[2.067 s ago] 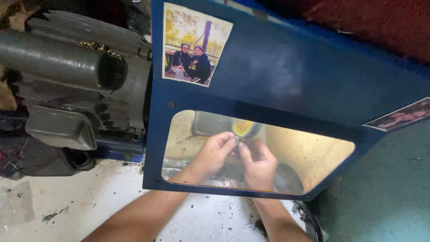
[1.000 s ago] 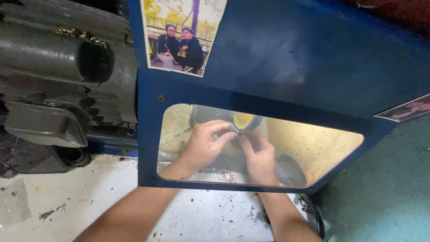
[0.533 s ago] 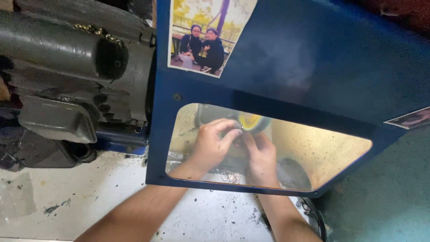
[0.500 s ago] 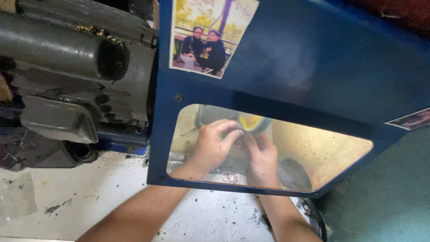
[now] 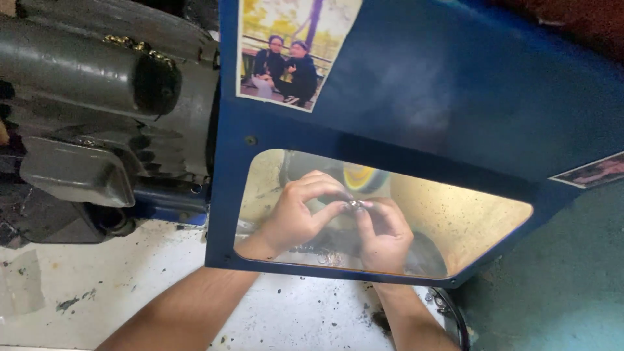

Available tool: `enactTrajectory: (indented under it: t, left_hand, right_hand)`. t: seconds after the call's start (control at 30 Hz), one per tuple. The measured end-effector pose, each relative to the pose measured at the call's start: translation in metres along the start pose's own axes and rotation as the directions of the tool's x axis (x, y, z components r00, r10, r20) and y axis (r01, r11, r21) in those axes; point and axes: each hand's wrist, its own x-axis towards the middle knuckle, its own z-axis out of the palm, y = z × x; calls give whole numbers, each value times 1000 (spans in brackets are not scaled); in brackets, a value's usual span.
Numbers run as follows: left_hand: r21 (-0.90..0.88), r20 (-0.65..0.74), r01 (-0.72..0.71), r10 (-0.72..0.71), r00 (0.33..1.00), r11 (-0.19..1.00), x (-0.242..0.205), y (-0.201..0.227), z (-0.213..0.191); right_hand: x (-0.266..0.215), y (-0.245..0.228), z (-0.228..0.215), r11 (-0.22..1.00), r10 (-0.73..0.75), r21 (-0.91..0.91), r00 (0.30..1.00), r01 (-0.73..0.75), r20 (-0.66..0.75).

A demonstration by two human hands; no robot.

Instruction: The person holds a small metal ring against a rotating polishing wheel inside a blue machine with a clear window. They rotate the ring with both hands to polish different sides, then briefly inspect it before continuing the process.

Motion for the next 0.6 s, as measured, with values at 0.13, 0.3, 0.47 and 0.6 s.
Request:
enactTrajectory:
  t: [0.13,0.3,0.47,0.6]
  left_hand:
    - [-2,1,-4,4,1000,1000,-1,-8,5]
    - [-138,4,237,-239,971,962,-6,-18,14]
    - [-234,101,543,-535,839,807,-3,-19,23]
    - [-253,116,617,-610,784,745,1,-29,23]
  right_hand:
    - [3,0,-3,999,-30,-26,1000,29,-2]
    - [3,-4,1,998,16,65,997,-21,71]
    - [6,-6,6,992,110,49,993,-112,46]
    - [12,-29,23,942,272,198,962,-272,30]
